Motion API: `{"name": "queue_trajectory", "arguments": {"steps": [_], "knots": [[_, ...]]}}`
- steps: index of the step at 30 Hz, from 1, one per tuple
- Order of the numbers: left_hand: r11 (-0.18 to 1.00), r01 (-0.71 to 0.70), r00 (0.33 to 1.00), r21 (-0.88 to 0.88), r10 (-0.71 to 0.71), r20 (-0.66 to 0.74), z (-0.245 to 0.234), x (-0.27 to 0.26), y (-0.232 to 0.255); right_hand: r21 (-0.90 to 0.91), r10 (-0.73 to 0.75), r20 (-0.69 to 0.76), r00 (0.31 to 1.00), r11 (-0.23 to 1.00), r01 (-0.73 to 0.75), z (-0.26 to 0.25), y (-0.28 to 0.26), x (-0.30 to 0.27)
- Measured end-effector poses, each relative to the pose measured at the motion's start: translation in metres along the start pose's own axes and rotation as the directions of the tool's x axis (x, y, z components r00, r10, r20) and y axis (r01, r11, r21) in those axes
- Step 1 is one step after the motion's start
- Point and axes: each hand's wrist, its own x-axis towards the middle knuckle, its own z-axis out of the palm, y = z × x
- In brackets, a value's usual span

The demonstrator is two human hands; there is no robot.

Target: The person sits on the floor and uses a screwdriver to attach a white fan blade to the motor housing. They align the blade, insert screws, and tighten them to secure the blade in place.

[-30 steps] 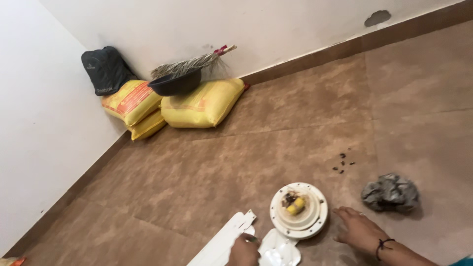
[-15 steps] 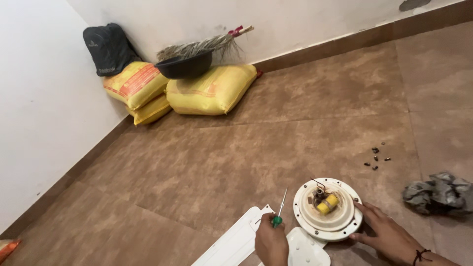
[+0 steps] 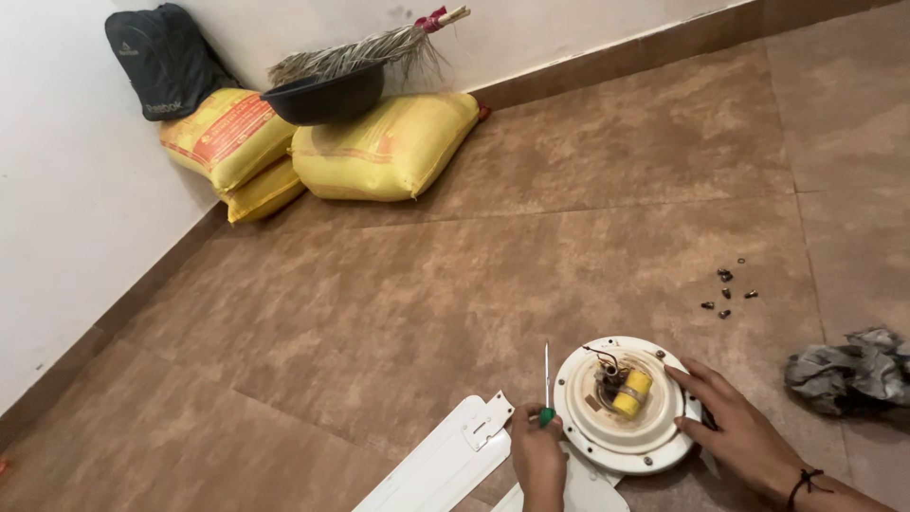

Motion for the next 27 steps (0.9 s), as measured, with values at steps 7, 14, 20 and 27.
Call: {"name": "queue_trajectory", "arguments": {"steps": [7, 14, 20, 27], "knots": [[0.779, -0.162, 0.943, 0.606, 0.302, -0.137, -0.045, -0.035, 0.045, -0.286, 0.017, 0.014, 1.000, 0.958, -0.012, 0.006, -0.010, -0.006], [0.460, -0.246, 0.868, 0.853, 0.497, -0.017, -0.062, -0.067, 0.086, -0.262, -0.050, -0.023, 0.998, 0.964, 0.043, 0.003, -0.012, -0.009], [0.193, -0.335, 0.678, 0.922, 0.729, 0.094, -0.064, -0.076, 0.098, -0.330, 0.001, 0.114, 0.993, 0.943, 0.037, 0.001, -0.020, -0.009], [0.103, -0.277, 0.716, 0.955, 0.685, 0.134, -0.063, -0.078, 0.105, -0.277, -0.045, 0.087, 0.995, 0.958, 0.067, 0.000, -0.023, -0.014]]}}
